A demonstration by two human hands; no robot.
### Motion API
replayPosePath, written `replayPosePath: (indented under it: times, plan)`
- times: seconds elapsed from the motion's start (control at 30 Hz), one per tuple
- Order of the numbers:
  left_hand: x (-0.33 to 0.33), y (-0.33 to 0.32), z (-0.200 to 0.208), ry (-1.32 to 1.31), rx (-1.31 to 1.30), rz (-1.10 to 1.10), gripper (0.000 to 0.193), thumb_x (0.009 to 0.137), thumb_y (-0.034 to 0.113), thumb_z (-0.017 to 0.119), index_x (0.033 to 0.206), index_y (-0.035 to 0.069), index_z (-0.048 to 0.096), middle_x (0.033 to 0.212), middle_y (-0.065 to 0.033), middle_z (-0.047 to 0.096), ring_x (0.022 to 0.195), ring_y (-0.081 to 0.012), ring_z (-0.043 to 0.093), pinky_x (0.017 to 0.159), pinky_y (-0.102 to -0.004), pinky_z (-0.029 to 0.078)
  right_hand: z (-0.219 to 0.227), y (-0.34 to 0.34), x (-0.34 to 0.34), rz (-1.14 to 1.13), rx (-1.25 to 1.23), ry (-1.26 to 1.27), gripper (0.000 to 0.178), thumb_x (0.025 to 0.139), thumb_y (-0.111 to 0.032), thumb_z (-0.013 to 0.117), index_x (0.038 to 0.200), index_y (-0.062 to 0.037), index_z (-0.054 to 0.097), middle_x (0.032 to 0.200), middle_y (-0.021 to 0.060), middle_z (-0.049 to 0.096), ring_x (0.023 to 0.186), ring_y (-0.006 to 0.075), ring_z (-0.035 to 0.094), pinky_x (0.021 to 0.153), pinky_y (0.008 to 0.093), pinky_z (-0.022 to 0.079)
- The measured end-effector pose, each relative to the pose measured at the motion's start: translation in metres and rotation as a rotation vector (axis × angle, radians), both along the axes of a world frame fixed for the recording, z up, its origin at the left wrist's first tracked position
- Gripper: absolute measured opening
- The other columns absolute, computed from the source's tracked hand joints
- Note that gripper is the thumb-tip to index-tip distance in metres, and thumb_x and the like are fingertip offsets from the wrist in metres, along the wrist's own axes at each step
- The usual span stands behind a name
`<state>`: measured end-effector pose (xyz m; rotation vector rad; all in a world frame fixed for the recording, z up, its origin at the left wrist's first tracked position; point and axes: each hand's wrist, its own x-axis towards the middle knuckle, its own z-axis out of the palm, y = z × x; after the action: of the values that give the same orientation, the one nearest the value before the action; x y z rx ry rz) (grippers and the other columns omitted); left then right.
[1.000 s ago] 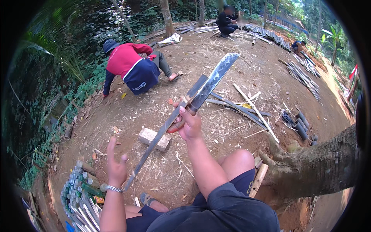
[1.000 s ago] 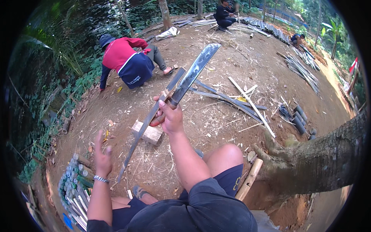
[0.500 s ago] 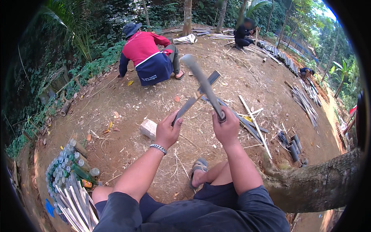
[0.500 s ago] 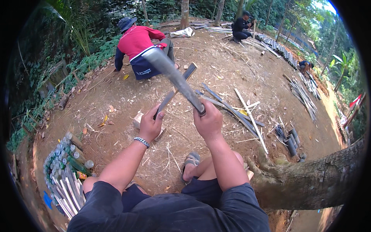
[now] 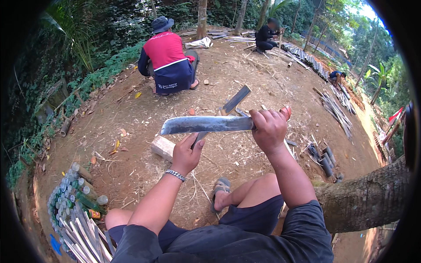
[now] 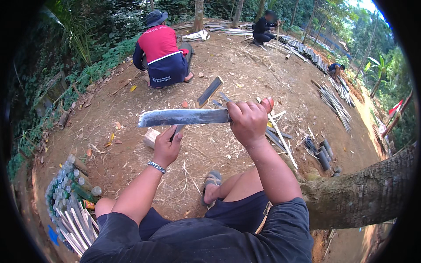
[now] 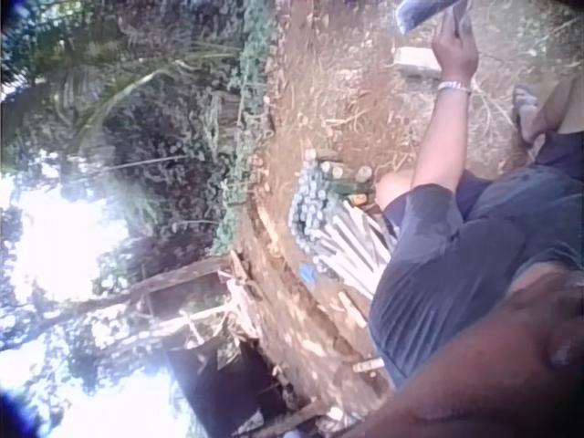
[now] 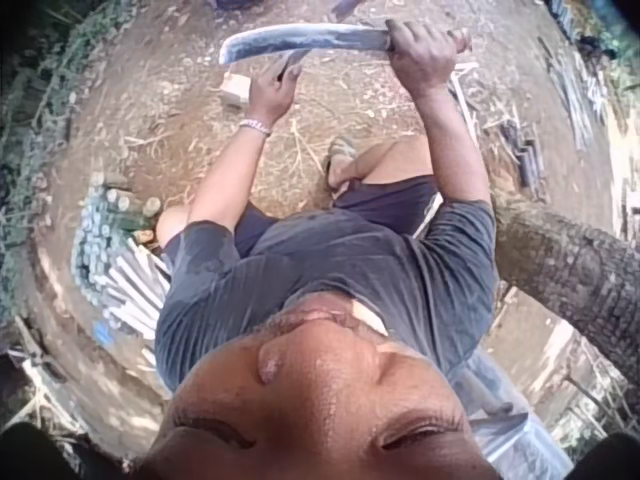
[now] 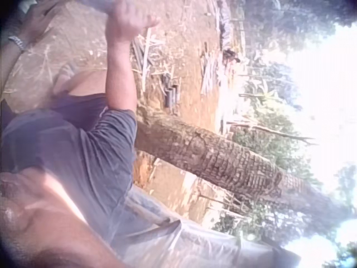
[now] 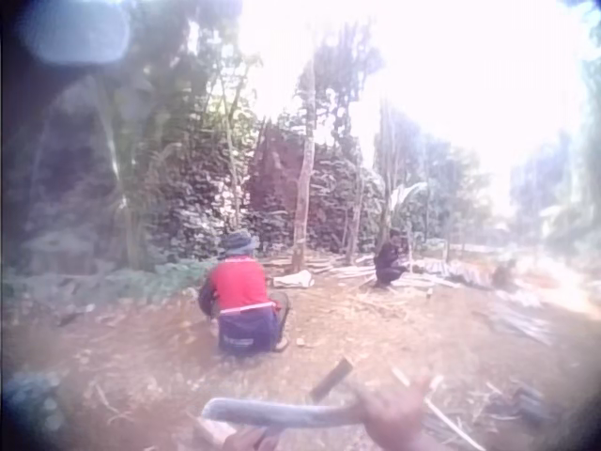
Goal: The person uses a machete to shave and taper the ends of bamboo strips while sitting outdoors.
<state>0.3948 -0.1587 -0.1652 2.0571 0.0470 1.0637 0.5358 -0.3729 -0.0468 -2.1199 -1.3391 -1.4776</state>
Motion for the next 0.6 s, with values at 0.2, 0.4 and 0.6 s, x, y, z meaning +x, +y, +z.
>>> replayPosePath:
  times: [0.2,0.4,0.6]
  plan:
    - [-0.006,0.001,0.006,-0.021,-0.030,-0.033,0.033,0.095,0.025,0.062,0.112,-0.003,0.065,0.098,-0.0209,0.069,0.087,-0.0359,0.068,0.074,-0.0373,0.053,0.000,0.002,-0.005,0.012,0.012,0.046,0.018,0.073,-0.006,0.065,0.089,-0.0137,0.067,0.074,0.0024,0.064,0.073,0.0216,0.064,0.070,0.0378,0.046]
    - [-0.011,0.007,0.010,0.003,-0.038,-0.046,0.034,0.095,0.026,0.062,0.115,-0.001,0.065,0.098,-0.0207,0.069,0.087,-0.0348,0.069,0.074,-0.0364,0.053,0.004,0.009,-0.004,0.016,0.005,0.016,0.020,0.072,-0.005,0.064,0.090,-0.0139,0.066,0.076,0.0029,0.064,0.074,0.0222,0.064,0.071,0.0374,0.046]
    - [-0.009,0.016,0.010,-0.049,-0.064,-0.026,0.037,0.096,0.027,0.061,0.122,0.000,0.063,0.095,-0.0212,0.069,0.085,-0.0311,0.070,0.071,-0.0359,0.053,0.031,-0.001,0.013,-0.064,0.161,-0.120,0.018,0.075,-0.005,0.064,0.090,-0.0142,0.065,0.078,0.0040,0.064,0.076,0.0239,0.063,0.075,0.0382,0.046]
